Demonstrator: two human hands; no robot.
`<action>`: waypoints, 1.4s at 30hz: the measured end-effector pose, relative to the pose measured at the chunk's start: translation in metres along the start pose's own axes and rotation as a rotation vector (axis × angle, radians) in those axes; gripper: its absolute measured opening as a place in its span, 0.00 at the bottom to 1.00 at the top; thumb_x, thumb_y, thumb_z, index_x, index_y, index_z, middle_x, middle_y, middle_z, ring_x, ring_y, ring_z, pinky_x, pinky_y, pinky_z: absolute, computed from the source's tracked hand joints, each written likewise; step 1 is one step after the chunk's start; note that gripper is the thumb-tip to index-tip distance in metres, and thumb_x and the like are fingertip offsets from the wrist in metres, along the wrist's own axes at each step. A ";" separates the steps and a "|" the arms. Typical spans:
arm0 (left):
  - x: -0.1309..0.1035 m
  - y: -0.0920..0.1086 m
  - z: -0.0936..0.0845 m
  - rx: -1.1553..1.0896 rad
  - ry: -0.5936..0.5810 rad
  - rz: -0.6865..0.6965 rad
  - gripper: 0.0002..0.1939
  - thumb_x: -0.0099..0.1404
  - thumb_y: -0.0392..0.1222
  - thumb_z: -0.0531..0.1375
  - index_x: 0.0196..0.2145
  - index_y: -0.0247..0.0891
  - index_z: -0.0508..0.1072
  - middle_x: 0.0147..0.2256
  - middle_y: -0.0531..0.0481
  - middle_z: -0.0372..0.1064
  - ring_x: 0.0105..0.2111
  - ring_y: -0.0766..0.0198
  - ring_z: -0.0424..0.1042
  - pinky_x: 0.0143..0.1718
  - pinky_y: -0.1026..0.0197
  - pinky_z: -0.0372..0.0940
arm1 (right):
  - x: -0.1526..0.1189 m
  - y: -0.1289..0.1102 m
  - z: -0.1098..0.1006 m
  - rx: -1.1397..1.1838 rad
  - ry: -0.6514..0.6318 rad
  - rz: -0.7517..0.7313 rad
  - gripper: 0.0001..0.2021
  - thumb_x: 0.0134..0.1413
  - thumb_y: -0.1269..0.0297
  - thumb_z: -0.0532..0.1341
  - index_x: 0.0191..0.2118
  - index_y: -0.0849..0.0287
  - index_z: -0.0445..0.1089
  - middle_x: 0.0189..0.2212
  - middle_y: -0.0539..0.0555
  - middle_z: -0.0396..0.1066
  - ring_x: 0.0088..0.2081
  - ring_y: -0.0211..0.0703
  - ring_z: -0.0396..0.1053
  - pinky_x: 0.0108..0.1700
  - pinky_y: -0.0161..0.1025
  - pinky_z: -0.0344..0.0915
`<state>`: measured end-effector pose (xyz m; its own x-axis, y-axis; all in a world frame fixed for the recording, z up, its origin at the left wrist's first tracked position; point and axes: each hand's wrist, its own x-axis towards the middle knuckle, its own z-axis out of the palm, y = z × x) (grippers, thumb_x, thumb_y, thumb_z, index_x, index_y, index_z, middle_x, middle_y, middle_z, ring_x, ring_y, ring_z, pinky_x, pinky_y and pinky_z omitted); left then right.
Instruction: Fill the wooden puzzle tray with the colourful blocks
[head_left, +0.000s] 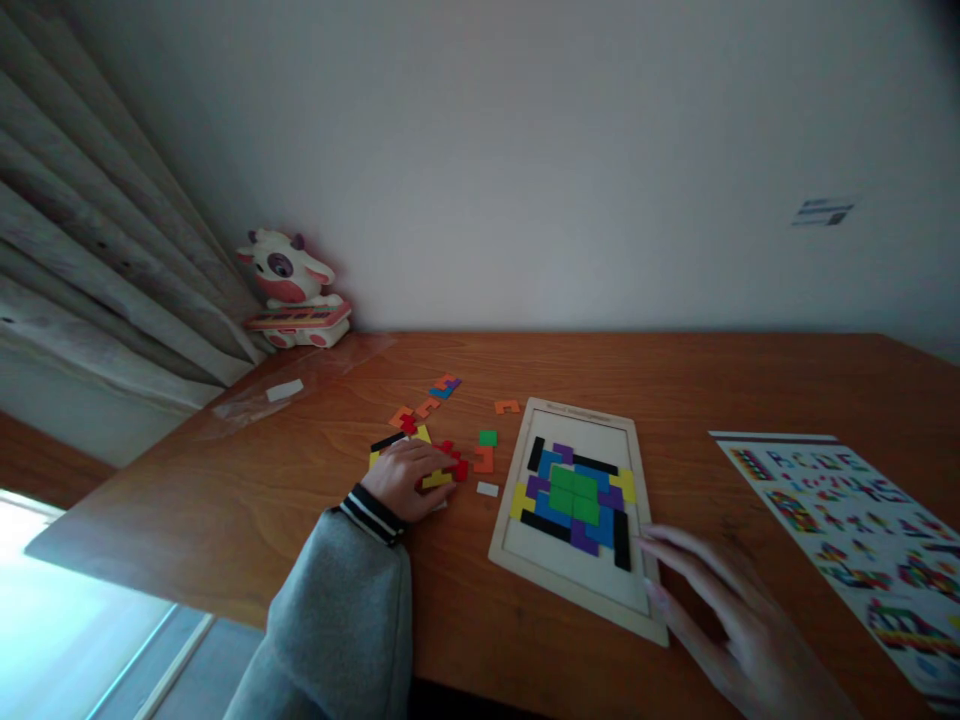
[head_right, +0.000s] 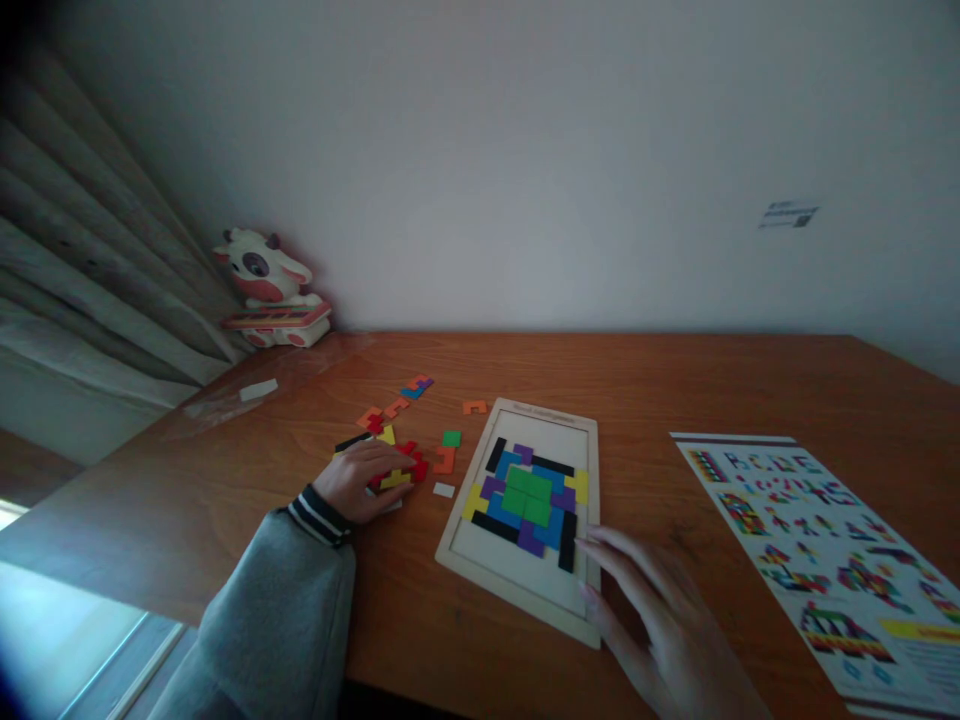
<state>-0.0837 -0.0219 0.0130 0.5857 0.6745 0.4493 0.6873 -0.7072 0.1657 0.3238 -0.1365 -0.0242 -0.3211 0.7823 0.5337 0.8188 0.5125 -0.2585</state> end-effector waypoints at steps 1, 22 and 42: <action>-0.002 -0.002 -0.002 -0.008 -0.002 0.030 0.13 0.66 0.47 0.61 0.45 0.40 0.78 0.40 0.46 0.79 0.40 0.57 0.78 0.46 0.54 0.72 | 0.000 0.000 0.000 0.004 0.001 -0.004 0.17 0.63 0.54 0.58 0.55 0.50 0.70 0.52 0.54 0.73 0.50 0.50 0.74 0.50 0.44 0.73; -0.006 -0.007 0.007 -0.053 0.094 0.092 0.12 0.72 0.42 0.56 0.44 0.38 0.79 0.37 0.44 0.79 0.35 0.63 0.79 0.40 0.62 0.75 | -0.002 -0.003 0.002 0.033 -0.032 0.046 0.18 0.63 0.54 0.57 0.56 0.50 0.69 0.53 0.54 0.72 0.52 0.51 0.73 0.52 0.45 0.73; 0.004 0.001 0.001 -0.064 0.127 0.216 0.10 0.70 0.35 0.57 0.44 0.38 0.77 0.39 0.45 0.78 0.37 0.62 0.77 0.42 0.60 0.73 | 0.004 -0.012 -0.003 0.061 -0.037 0.052 0.16 0.64 0.57 0.58 0.55 0.50 0.69 0.52 0.54 0.72 0.52 0.47 0.73 0.53 0.42 0.72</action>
<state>-0.0808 -0.0198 0.0141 0.6543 0.4776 0.5864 0.5213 -0.8465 0.1078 0.3142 -0.1401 -0.0167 -0.2973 0.8205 0.4883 0.8049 0.4905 -0.3340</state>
